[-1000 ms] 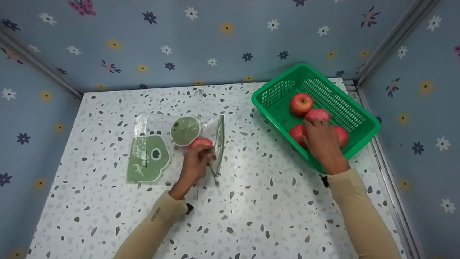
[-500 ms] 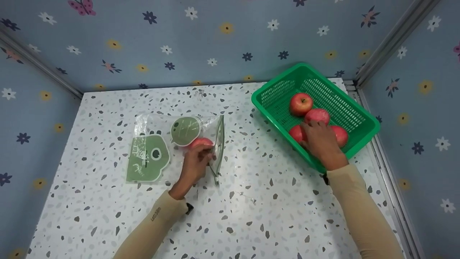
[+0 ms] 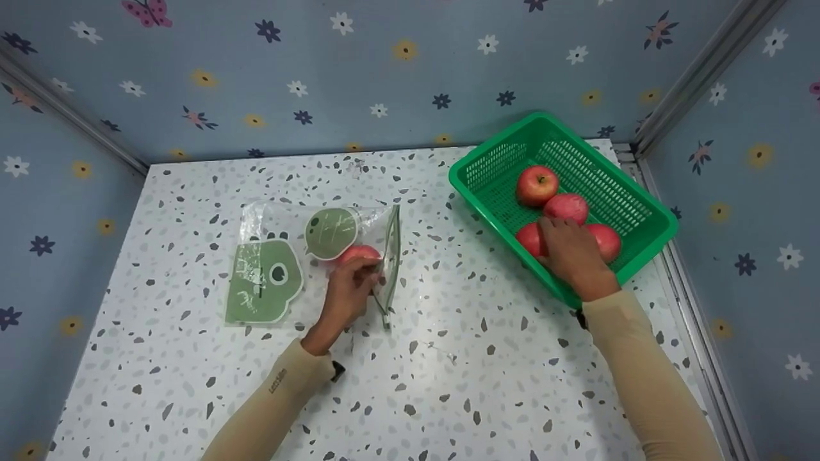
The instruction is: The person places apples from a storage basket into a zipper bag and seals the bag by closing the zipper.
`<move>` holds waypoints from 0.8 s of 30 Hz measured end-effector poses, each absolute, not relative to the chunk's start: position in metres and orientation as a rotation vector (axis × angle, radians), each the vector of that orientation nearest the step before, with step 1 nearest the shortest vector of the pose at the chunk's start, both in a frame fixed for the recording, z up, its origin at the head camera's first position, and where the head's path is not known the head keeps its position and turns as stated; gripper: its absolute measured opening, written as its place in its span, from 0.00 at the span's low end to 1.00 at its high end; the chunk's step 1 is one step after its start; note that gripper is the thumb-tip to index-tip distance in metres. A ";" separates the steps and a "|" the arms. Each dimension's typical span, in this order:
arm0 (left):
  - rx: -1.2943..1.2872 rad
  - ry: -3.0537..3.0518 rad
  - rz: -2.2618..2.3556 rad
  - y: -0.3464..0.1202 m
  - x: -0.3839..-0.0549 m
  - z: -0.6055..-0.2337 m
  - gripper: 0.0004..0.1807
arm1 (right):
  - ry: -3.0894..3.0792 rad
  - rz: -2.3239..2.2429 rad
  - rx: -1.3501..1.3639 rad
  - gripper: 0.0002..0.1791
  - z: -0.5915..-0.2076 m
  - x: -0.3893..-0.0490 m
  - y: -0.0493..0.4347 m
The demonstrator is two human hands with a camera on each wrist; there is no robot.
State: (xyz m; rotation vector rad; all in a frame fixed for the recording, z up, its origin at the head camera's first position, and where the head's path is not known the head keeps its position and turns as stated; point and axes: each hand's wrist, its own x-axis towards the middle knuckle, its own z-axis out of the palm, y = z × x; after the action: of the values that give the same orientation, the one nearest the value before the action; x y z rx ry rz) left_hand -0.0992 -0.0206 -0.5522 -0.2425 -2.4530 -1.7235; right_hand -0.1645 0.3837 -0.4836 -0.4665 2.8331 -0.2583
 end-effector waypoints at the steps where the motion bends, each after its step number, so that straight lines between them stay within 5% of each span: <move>1: -0.239 -2.453 -1.728 -0.021 -0.099 -0.552 0.13 | 2.832 -0.258 -0.466 0.37 -0.484 -0.165 0.384; 24: -0.238 -2.454 -1.718 -0.019 -0.099 -0.551 0.14 | 2.818 -0.397 -0.489 0.33 -0.479 -0.159 0.391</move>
State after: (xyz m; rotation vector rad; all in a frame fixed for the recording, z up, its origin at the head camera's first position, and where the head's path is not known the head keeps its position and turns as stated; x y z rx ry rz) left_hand -0.0991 -0.0193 -0.5514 -0.2378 -2.4540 -1.7182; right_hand -0.1591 0.3912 -0.4789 -0.4885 2.8175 -0.3969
